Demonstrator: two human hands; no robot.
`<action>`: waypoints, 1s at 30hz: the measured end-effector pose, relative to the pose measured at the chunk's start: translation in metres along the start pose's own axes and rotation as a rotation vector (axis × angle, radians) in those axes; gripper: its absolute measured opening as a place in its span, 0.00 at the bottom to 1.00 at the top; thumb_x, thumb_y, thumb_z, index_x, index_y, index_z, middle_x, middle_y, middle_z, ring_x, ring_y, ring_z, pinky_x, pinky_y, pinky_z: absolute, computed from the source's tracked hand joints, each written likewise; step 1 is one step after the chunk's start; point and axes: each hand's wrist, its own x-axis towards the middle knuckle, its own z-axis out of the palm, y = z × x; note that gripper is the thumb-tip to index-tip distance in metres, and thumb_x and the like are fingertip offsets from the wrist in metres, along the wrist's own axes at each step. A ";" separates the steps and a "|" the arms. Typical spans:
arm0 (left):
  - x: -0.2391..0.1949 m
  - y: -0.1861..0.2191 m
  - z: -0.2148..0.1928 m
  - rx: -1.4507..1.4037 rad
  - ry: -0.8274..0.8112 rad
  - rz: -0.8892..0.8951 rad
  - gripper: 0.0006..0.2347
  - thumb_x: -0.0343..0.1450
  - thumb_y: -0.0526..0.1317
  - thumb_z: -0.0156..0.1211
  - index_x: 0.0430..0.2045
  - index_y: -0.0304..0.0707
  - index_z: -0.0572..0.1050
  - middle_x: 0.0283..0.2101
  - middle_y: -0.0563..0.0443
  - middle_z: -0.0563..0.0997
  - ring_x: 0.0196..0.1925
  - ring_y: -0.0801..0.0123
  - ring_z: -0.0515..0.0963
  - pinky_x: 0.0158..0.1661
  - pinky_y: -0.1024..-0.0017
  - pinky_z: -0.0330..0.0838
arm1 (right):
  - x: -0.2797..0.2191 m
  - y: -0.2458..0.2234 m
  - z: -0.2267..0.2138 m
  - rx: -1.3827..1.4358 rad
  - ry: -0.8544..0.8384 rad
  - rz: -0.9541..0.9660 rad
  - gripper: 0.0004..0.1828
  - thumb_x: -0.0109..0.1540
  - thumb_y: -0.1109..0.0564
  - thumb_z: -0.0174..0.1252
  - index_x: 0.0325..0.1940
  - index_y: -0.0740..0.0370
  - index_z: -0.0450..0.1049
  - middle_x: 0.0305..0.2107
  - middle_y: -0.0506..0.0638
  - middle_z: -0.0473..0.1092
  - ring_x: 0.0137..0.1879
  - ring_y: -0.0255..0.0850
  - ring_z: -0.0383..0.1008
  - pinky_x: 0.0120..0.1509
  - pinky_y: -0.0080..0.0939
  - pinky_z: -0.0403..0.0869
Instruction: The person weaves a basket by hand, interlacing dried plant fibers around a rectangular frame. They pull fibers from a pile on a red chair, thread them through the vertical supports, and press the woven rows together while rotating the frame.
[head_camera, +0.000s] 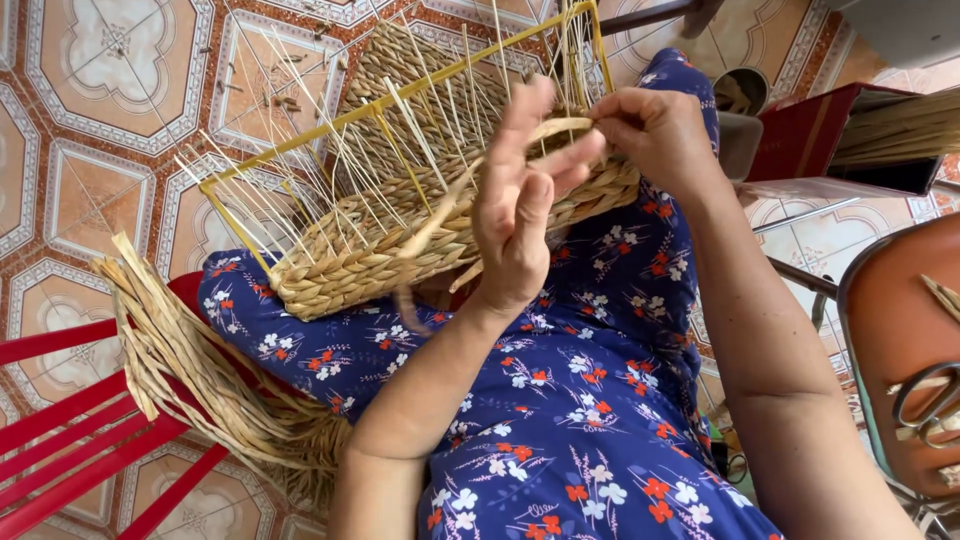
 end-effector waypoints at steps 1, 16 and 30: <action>0.000 -0.011 -0.007 -0.002 -0.001 0.004 0.22 0.81 0.47 0.46 0.68 0.36 0.56 0.68 0.46 0.63 0.57 0.66 0.79 0.52 0.74 0.81 | 0.000 -0.001 0.000 -0.003 0.002 -0.003 0.05 0.67 0.65 0.62 0.47 0.64 0.80 0.31 0.50 0.78 0.36 0.29 0.74 0.41 0.31 0.73; -0.006 -0.077 -0.044 1.221 -0.248 0.214 0.14 0.68 0.42 0.70 0.40 0.33 0.74 0.38 0.46 0.74 0.39 0.62 0.75 0.39 0.71 0.75 | -0.003 0.002 0.004 0.286 0.032 0.020 0.04 0.72 0.68 0.54 0.48 0.65 0.68 0.37 0.50 0.76 0.44 0.32 0.79 0.46 0.30 0.77; 0.050 -0.031 -0.093 -0.386 -0.108 -0.871 0.25 0.79 0.50 0.35 0.43 0.20 0.76 0.32 0.37 0.81 0.27 0.66 0.81 0.30 0.74 0.81 | -0.005 -0.002 0.010 0.028 -0.032 -0.087 0.08 0.63 0.63 0.68 0.46 0.64 0.79 0.32 0.48 0.75 0.37 0.30 0.73 0.39 0.32 0.73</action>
